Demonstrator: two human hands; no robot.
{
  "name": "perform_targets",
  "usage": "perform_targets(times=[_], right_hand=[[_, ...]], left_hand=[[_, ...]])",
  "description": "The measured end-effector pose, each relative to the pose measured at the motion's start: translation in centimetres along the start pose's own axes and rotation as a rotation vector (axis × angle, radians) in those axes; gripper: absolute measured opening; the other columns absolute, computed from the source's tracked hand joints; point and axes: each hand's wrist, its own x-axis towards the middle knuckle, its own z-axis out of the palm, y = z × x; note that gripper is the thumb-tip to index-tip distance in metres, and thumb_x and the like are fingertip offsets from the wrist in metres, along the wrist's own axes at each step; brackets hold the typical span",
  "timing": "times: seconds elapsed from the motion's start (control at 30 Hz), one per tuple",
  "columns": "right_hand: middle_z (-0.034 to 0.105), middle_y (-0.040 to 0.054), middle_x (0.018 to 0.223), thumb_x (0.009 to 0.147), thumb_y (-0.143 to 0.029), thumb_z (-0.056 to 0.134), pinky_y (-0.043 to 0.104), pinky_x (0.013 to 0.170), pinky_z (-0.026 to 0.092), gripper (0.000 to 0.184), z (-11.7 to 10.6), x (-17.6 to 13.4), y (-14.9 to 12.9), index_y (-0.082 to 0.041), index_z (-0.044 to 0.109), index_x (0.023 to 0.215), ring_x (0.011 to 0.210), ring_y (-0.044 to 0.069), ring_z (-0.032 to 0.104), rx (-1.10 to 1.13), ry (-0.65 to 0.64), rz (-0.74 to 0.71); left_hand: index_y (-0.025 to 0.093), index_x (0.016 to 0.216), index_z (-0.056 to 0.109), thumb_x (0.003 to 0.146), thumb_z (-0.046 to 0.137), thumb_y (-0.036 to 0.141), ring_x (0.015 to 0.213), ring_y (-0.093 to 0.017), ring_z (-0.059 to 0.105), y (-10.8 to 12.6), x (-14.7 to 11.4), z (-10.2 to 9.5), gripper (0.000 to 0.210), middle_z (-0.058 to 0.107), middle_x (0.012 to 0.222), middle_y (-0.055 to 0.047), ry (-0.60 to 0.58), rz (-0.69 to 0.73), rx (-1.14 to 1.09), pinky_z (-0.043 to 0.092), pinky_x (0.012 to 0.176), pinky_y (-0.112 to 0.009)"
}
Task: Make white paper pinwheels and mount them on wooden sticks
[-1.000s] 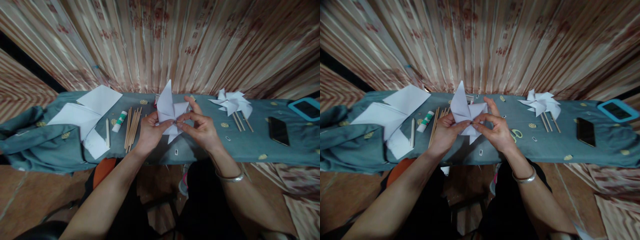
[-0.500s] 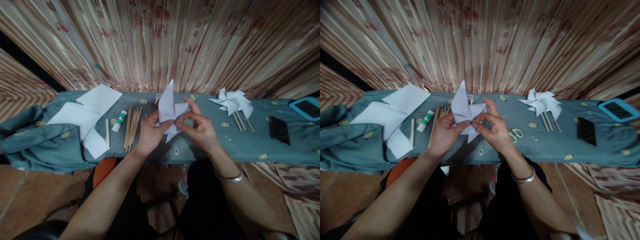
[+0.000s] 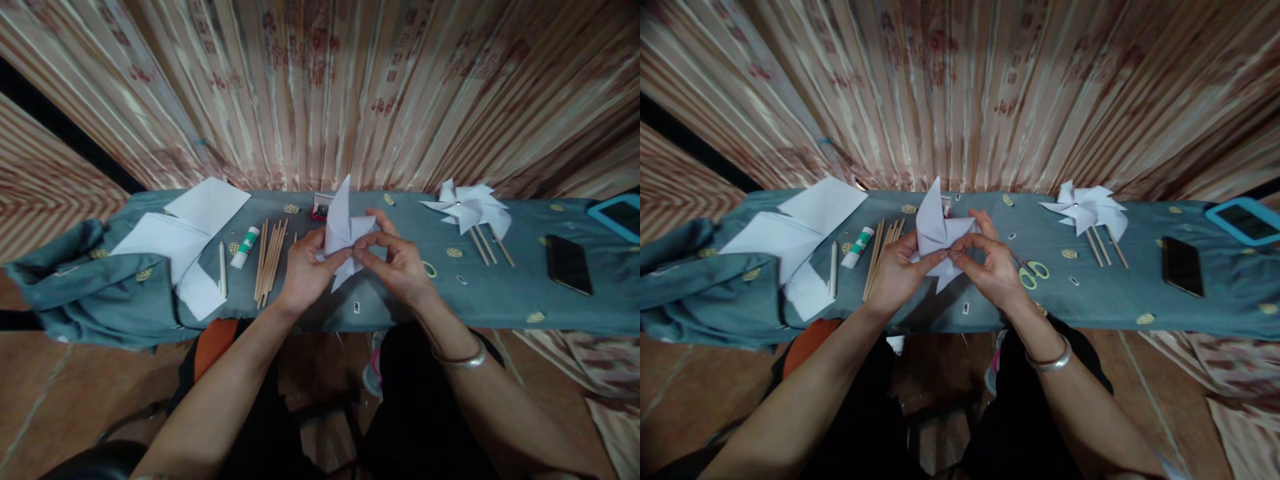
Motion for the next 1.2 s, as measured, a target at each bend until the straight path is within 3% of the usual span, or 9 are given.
perform_targets(times=[0.43,0.63,0.77,0.83,0.9,1.0,1.1,1.2], right_hand=[[0.053,0.0066,0.143,0.074,-0.04,0.071,0.049,0.118,0.02,0.018,0.6,-0.1,1.0,-0.023,0.072,0.077,0.144,0.03,0.033,0.028,0.04,0.049],[0.05,0.006,0.146,0.075,-0.041,0.071,0.047,0.118,0.022,0.02,0.8,-0.3,0.7,-0.023,0.072,0.082,0.144,0.029,0.033,0.02,0.103,0.016],[0.038,0.0084,0.155,0.069,-0.044,0.078,0.046,0.117,0.026,0.054,-0.6,0.3,1.1,-0.026,0.064,0.118,0.144,0.027,0.032,0.086,0.28,0.085],[0.039,0.0081,0.154,0.064,-0.046,0.082,0.046,0.116,0.027,0.071,-1.2,0.7,1.7,-0.027,0.056,0.129,0.144,0.027,0.033,0.23,0.343,0.173],[0.052,0.0077,0.144,0.06,-0.049,0.084,0.043,0.113,0.033,0.075,-1.3,1.1,2.2,-0.028,0.057,0.126,0.137,0.027,0.043,0.445,0.32,0.289],[0.072,0.007,0.111,0.059,-0.056,0.083,0.038,0.099,0.047,0.058,-0.6,1.1,2.5,-0.023,0.068,0.104,0.111,0.026,0.063,0.762,0.123,0.462],[0.075,0.0051,0.083,0.058,-0.057,0.084,0.033,0.078,0.054,0.048,0.6,0.6,2.2,-0.019,0.072,0.085,0.083,0.022,0.069,0.922,-0.061,0.56],[0.074,0.0022,0.07,0.05,-0.045,0.09,0.029,0.066,0.053,0.04,1.5,0.1,1.8,-0.018,0.074,0.073,0.065,0.017,0.067,0.936,-0.064,0.6]], left_hand=[[0.018,0.093,0.075,0.072,0.075,0.028,0.078,-0.021,0.064,-1.8,0.5,0.4,0.024,0.072,0.083,-0.003,0.055,-0.009,-0.016,0.049,0.07,-0.029],[0.017,0.09,0.076,0.067,0.077,0.029,0.076,-0.021,0.066,-1.6,0.7,0.5,0.025,0.074,0.083,-0.004,0.064,-0.099,-0.16,0.05,0.071,-0.03],[0.016,0.087,0.076,0.062,0.081,0.03,0.074,-0.019,0.067,-1.2,0.9,0.4,0.029,0.076,0.084,-0.003,0.081,-0.175,-0.417,0.051,0.073,-0.031],[0.015,0.083,0.076,0.057,0.085,0.03,0.07,-0.018,0.066,-1.1,0.9,0.4,0.032,0.076,0.081,-0.004,0.102,-0.213,-0.528,0.051,0.071,-0.03],[0.014,0.082,0.076,0.053,0.087,0.029,0.068,-0.016,0.065,-1.1,0.9,0.5,0.034,0.075,0.077,-0.004,0.104,-0.249,-0.6,0.051,0.07,-0.029],[0.013,0.081,0.077,0.049,0.09,0.027,0.065,-0.015,0.065,-1.2,0.9,0.8,0.038,0.074,0.073,-0.004,0.088,-0.297,-0.678,0.05,0.07,-0.029],[0.013,0.079,0.077,0.045,0.092,0.027,0.063,-0.015,0.064,-1.4,0.7,1.2,0.04,0.074,0.072,-0.004,0.08,-0.341,-0.721,0.051,0.07,-0.029],[0.013,0.075,0.076,0.041,0.093,0.028,0.061,-0.014,0.063,-1.7,0.6,1.6,0.04,0.074,0.07,-0.004,0.092,-0.358,-0.718,0.05,0.067,-0.027]])
